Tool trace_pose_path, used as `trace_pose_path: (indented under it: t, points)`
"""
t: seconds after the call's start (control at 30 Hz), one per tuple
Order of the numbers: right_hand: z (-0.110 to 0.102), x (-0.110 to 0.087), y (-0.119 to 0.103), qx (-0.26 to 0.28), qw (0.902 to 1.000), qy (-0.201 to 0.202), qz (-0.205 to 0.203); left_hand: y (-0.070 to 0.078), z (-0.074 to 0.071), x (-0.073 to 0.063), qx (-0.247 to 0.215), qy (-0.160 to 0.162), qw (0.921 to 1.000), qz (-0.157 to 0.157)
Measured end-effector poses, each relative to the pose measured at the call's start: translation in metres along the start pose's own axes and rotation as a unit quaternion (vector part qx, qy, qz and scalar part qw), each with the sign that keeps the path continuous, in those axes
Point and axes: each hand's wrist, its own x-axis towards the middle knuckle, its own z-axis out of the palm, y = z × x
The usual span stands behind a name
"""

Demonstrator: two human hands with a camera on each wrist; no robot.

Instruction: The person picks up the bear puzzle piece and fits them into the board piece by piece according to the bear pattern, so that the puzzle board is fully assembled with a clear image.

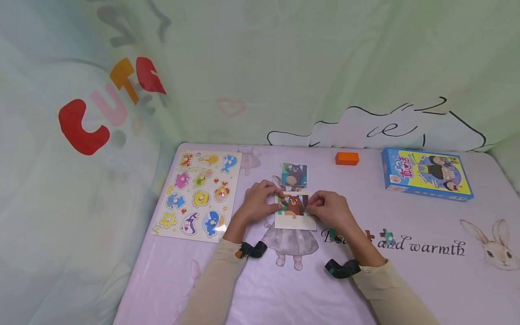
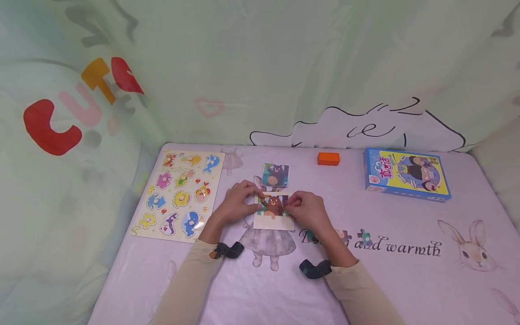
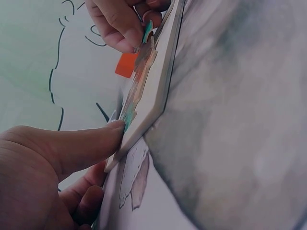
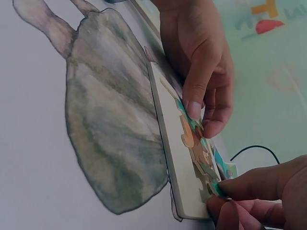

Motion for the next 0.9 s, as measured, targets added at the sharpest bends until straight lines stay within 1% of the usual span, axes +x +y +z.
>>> trace_pose_path:
  t: [0.13,0.23,0.37,0.5,0.57,0.63,0.77,0.83,0.9]
  points:
    - [-0.001,0.001,0.000,-0.010,1.0000,-0.001,0.000,0.001,0.001,0.000,0.004,0.001,1.0000,-0.002]
    - [-0.001,0.001,0.001,-0.017,0.9998,-0.006,-0.005,0.005,0.000,0.000,0.016,0.002,0.9998,-0.011]
    - [-0.004,0.003,0.002,-0.027,0.9994,-0.017,-0.010,0.018,-0.003,-0.003,0.069,0.007,0.9973,-0.023]
    - [-0.011,0.007,0.005,-0.041,0.9988,-0.021,-0.012,0.036,-0.006,-0.006,0.139,0.028,0.9896,-0.022]
    - [-0.015,0.009,0.006,-0.042,0.9986,-0.031,-0.010,0.043,-0.005,-0.006,0.165,0.042,0.9853,-0.011]
    - [-0.019,0.013,0.007,-0.037,0.9982,-0.047,-0.009,0.047,-0.002,-0.005,0.177,0.058,0.9824,0.009]
    - [-0.025,0.020,0.008,-0.026,0.9959,-0.086,-0.009,0.051,0.006,-0.001,0.165,0.078,0.9816,0.058]
    - [-0.026,0.023,0.009,-0.023,0.9946,-0.101,-0.009,0.051,0.010,0.002,0.150,0.080,0.9830,0.070]
    - [-0.027,0.025,0.008,-0.022,0.9934,-0.112,-0.009,0.050,0.014,0.005,0.136,0.076,0.9851,0.072]
